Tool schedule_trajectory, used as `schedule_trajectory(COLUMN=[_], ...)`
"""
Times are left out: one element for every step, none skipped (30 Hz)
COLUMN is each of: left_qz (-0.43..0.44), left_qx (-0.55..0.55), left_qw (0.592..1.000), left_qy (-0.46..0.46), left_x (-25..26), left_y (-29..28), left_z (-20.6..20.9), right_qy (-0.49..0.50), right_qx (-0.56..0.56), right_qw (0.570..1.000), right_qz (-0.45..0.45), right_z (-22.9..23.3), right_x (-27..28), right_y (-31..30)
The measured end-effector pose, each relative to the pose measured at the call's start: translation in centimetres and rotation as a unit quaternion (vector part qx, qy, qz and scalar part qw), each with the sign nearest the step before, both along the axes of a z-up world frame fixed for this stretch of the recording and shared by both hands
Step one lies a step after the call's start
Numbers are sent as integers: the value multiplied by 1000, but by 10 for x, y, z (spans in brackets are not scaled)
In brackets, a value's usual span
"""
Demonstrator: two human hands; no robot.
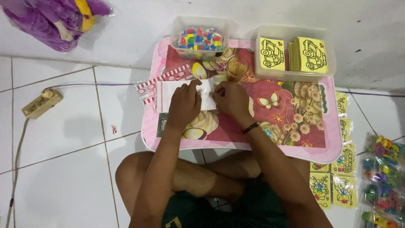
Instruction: The person puts toy sand art cards and small bags of colored sand into clear plastic bags by hand while sitting on the floor.
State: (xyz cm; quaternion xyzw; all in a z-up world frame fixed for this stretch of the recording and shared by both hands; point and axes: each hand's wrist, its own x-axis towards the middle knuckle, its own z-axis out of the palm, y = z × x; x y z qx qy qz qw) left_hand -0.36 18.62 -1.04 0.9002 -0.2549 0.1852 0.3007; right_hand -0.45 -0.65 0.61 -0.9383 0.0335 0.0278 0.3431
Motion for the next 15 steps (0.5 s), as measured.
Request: schedule_trajectory(left_qz=[1, 3, 5, 3, 5, 7, 6, 2, -3, -4, 5, 13, 12, 17, 21], left_qx=[1, 14, 26, 27, 36, 45, 46, 40, 33, 34, 45, 57, 58, 62, 66], left_qw=[1000, 1000, 999, 999, 999, 998, 998, 998, 997, 997, 996, 993, 993, 992, 991], left_qy=[0, -14, -28, -26, -32, -41, -42, -53, -65, -63, -82, -104, -105, -111, -117], left_x=[0, -1, -1, -2, -2, 0, -1, -2, -4, -3, -3, 0, 1, 1, 1], left_y=[0, 0, 0, 0, -1, -2, -2, -2, -2, -2, -2, -2, -3, -3, -3], left_z=[-2, -3, -4, -3, -2, 0, 0, 1, 1, -2, -5, -6, -8, -10, -13], right_qy=[0, 3, 6, 8, 2, -5, -6, -31, -55, -53, -81, -112, -113, -110, -107], right_qx=[1, 3, 4, 5, 7, 9, 10, 48, 86, 86, 101, 116, 116, 142, 169], right_qw=[1000, 1000, 1000, 1000, 1000, 1000, 1000, 998, 995, 995, 992, 987, 987, 984, 980], right_qz=[1, 0, -2, -3, -4, -5, -6, -6, -6, -7, -9, -11, -11, -9, -7], right_z=[-2, -5, -7, -9, -11, -13, -9, -6, -2, -5, -7, -8, -5, -3, 0], right_x=[0, -1, -2, -2, -3, -2, -5, -10, -14, -16, -18, -17, -17, -19, -21], right_y=[-1, -2, -3, -4, -5, -6, -8, -9, -9, -10, -10, -11, -12, -13, -15])
